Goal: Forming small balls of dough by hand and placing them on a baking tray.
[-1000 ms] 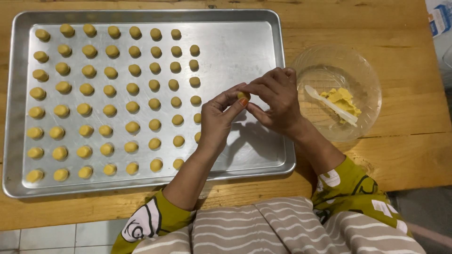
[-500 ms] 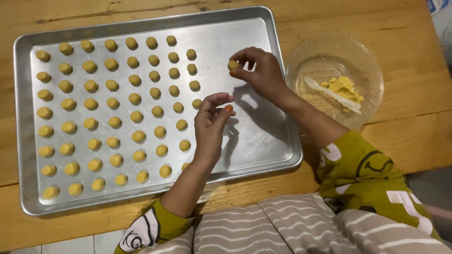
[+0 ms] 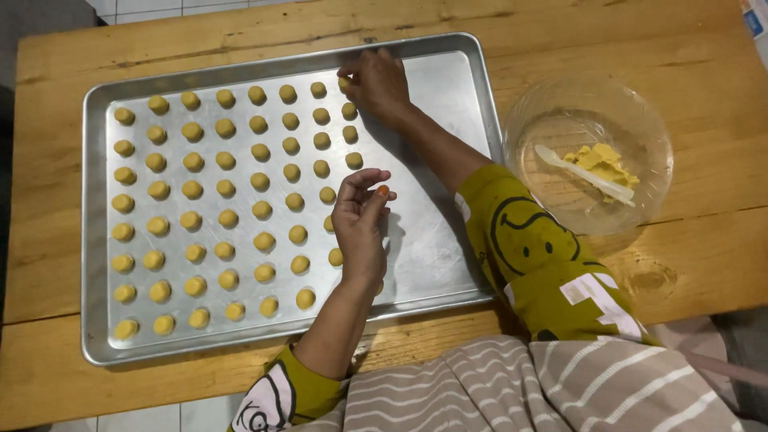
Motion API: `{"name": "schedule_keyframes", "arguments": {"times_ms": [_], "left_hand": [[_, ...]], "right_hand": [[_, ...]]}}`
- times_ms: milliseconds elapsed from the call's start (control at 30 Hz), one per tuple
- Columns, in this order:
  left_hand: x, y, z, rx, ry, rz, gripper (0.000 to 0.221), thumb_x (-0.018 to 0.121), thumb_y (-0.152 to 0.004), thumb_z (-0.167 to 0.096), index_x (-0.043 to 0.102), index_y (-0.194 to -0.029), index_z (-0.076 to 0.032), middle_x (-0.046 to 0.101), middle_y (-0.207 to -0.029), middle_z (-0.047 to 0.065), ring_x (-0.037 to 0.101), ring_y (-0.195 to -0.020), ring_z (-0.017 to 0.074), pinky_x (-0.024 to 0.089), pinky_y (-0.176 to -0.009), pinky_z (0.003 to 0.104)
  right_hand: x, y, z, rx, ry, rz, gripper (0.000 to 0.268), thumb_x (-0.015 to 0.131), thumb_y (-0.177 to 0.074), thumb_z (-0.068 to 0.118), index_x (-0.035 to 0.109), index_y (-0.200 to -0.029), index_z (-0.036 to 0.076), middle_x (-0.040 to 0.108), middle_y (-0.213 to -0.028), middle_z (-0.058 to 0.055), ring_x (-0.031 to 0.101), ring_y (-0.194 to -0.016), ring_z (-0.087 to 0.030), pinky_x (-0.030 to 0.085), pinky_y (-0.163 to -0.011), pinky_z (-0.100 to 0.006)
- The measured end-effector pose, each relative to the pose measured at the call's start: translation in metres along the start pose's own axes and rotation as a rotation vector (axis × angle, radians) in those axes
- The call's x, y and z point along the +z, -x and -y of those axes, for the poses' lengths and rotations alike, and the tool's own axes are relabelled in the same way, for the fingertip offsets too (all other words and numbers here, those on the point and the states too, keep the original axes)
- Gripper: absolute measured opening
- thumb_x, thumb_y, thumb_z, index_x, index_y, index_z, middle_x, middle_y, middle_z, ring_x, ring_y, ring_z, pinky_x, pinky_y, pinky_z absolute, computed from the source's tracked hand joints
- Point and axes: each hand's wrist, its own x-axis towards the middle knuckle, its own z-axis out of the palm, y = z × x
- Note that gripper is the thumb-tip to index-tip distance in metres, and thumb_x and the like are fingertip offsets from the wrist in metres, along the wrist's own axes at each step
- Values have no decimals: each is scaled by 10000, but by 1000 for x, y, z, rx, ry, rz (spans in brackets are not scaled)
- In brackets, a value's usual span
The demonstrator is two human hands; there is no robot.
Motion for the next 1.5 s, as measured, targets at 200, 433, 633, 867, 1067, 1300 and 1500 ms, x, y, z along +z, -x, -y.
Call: {"name": "schedule_keyframes", "arguments": {"times_ms": [200, 433, 633, 867, 1067, 1300, 1500], "left_hand": [[1, 3, 1, -4, -12, 68, 141, 671, -923, -105, 671, -1056, -153, 740, -1110, 1, 649, -837, 92, 477, -778, 229], [0, 4, 6, -3, -52, 114, 179, 673, -926, -90, 666, -1099, -134, 742, -1129, 22, 666, -851, 96, 501, -786, 227], [4, 10, 4, -54, -117, 287, 255, 654, -927, -93, 639, -1174, -153, 703, -1218, 38, 618, -923, 96, 531, -893, 254], [13, 12, 25, -96, -47, 401, 339, 631, -951, -77, 575, -1286, -84, 638, -1267, 115, 658, -992, 147, 551, -890, 279], [43, 44, -3, -214, -42, 491, 410, 606, -908, -97, 552, -1313, -125, 664, -1315, 110, 684, -956, 150, 537, -856, 273], [55, 42, 32, -235, -45, 480, 367, 645, -912, -136, 576, -1273, -135, 658, -1288, 100, 597, -821, 66, 567, -875, 281], [50, 44, 44, -217, -105, 457, 323, 657, -915, -104, 599, -1228, -153, 680, -1246, 77, 627, -828, 67, 525, -827, 249]], "right_hand": [[-9, -2, -1, 9, 85, 126, 490, 752, -840, 160, 723, -1309, 300, 673, -1046, -57, 555, -1069, -346, 409, -888, -487], [-147, 47, -6, -110, 295, 181, 207, 747, -734, 80, 765, -923, 162, 728, -926, -98, 630, -899, -356, 418, -786, -522], [-266, 190, -81, -119, 770, 277, 230, 725, -895, -7, 760, -789, 194, 721, -721, -31, 675, -677, -269, 505, -544, -405], [-252, 290, -157, 111, 850, 237, 221, 759, -904, 330, 809, -1067, 189, 694, -947, -69, 711, -926, -311, 568, -773, -424], [-278, 301, -151, 142, 827, 21, 272, 865, -999, 422, 749, -1005, 176, 740, -795, -10, 674, -623, -220, 487, -503, -372], [-303, 339, -135, 6, 1115, -144, 167, 694, -1182, 360, 756, -1317, 284, 677, -865, 3, 647, -657, -230, 388, -475, -372], [-293, 340, -142, -128, 1253, -284, 239, 766, -1041, 176, 762, -1239, 310, 616, -857, 50, 537, -585, -136, 276, -467, -269]]}}
